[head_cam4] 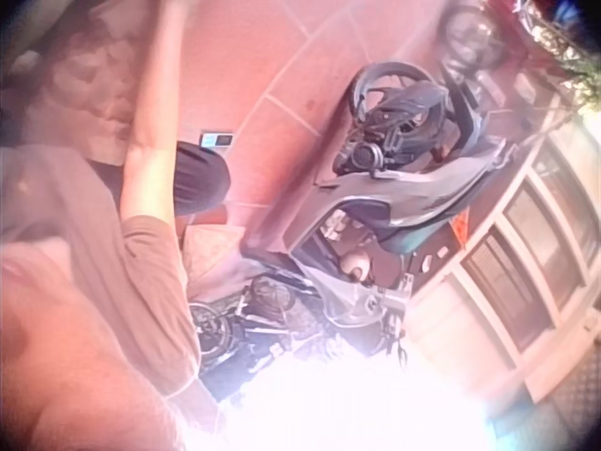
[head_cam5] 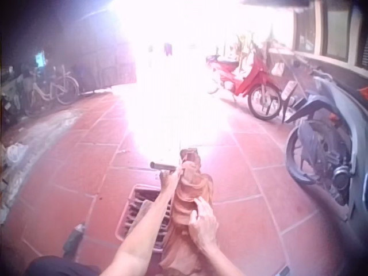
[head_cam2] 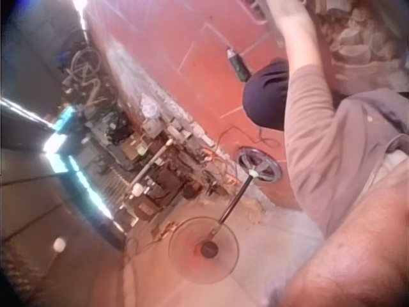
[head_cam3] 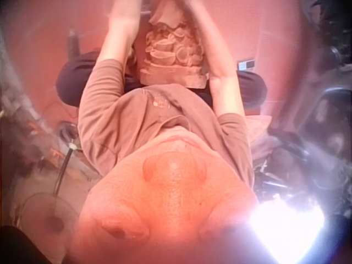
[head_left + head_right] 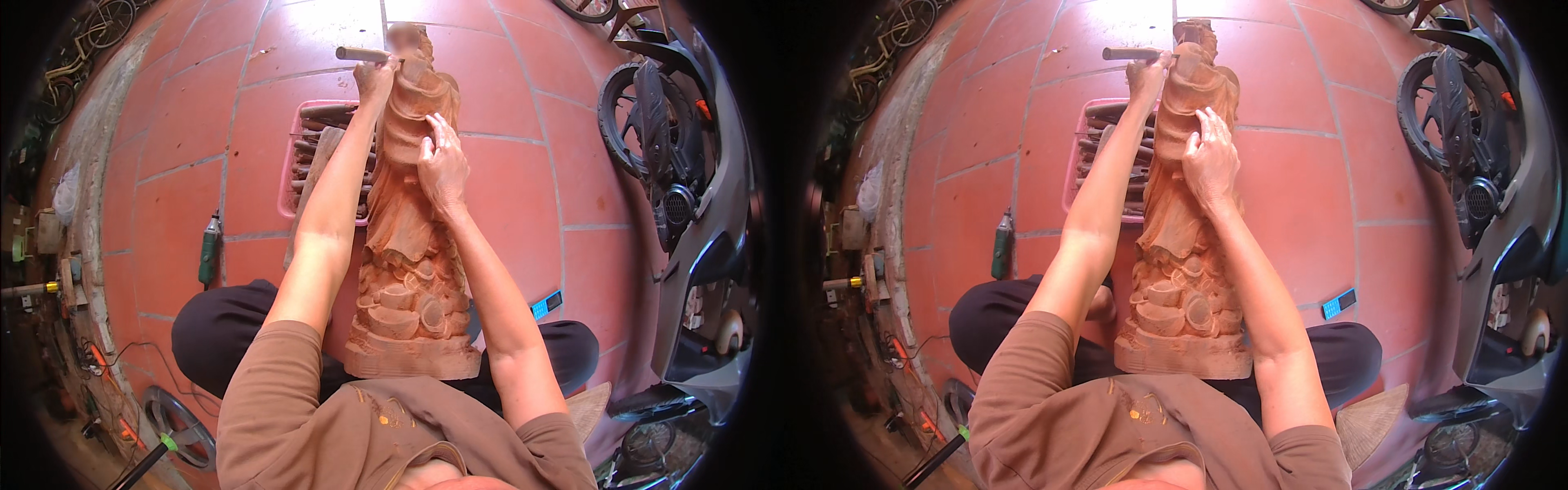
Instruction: The person carves a wooden sculpture using a chisel and mallet. They hold the sculpture with one hand and strike the chisel with the other to shape the wood.
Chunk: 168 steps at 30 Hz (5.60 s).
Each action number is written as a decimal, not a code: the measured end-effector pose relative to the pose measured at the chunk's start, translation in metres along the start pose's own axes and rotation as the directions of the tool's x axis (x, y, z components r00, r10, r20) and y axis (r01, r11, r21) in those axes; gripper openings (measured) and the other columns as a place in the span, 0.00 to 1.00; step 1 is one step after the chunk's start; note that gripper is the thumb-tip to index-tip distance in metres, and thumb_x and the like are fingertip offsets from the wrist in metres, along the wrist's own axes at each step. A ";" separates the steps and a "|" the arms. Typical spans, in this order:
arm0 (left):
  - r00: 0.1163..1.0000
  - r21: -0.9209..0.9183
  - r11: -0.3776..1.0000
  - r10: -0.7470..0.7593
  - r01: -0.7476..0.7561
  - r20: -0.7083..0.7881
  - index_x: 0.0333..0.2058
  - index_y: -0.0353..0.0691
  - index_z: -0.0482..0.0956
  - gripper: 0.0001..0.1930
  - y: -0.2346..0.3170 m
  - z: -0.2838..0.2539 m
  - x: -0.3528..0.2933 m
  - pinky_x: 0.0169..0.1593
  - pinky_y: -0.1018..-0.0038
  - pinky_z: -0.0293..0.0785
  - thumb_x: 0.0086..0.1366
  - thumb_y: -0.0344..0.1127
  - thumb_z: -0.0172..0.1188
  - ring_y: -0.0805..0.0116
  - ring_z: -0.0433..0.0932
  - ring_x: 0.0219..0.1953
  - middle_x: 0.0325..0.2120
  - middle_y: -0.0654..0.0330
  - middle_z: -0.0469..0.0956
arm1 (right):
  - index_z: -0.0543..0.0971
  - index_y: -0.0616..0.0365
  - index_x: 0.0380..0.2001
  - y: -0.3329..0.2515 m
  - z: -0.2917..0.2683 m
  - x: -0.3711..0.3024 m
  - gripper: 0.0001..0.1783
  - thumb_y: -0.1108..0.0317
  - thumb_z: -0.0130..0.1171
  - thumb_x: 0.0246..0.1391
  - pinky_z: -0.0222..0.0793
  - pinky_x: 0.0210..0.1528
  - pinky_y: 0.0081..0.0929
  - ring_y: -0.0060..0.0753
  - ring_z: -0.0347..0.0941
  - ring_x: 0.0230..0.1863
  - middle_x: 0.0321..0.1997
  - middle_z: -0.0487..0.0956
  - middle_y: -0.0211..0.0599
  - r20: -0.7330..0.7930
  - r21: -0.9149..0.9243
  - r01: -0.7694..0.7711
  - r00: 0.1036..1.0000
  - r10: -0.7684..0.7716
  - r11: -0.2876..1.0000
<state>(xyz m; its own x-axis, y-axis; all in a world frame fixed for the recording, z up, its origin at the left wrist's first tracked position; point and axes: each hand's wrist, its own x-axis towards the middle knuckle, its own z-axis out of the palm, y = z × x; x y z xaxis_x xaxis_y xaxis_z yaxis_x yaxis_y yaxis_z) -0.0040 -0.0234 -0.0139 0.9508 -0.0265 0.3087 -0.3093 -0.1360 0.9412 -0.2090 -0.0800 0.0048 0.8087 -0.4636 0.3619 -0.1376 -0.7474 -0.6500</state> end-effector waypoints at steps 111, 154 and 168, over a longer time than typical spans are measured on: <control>0.601 0.582 0.569 -0.182 -0.581 0.778 0.34 0.38 0.81 0.09 -0.065 -0.204 -0.171 0.35 0.51 0.75 0.52 0.24 0.59 0.44 0.82 0.37 0.27 0.47 0.81 | 0.77 0.51 0.58 0.002 -0.003 0.002 0.23 0.66 0.47 0.61 0.67 0.64 0.39 0.47 0.74 0.62 0.63 0.77 0.40 0.047 -0.008 -0.030 0.998 0.030 1.000; 0.954 0.721 0.645 -0.289 0.253 -0.077 0.57 0.47 0.68 0.36 -0.135 -0.351 -0.256 0.43 0.54 0.78 0.50 0.45 0.74 0.41 0.83 0.41 0.39 0.44 0.84 | 0.75 0.54 0.61 0.004 -0.008 0.001 0.22 0.68 0.48 0.66 0.66 0.66 0.34 0.41 0.72 0.66 0.65 0.75 0.42 0.078 0.081 -0.109 0.992 0.102 0.991; 0.993 0.785 0.611 -0.103 0.103 -0.050 0.43 0.36 0.77 0.20 -0.125 -0.364 -0.283 0.43 0.56 0.77 0.54 0.37 0.72 0.43 0.80 0.38 0.36 0.45 0.80 | 0.76 0.53 0.61 -0.001 -0.008 0.002 0.22 0.66 0.47 0.66 0.65 0.66 0.33 0.40 0.73 0.64 0.62 0.78 0.44 0.091 0.073 -0.109 0.991 0.102 0.991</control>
<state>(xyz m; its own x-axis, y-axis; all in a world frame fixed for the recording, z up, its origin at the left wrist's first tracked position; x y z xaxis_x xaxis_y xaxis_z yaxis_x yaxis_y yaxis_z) -0.2411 0.3613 -0.1690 0.9755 0.0372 0.2170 -0.0779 -0.8634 0.4985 -0.2113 -0.0841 0.0113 0.8393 -0.4921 0.2310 -0.1828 -0.6557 -0.7326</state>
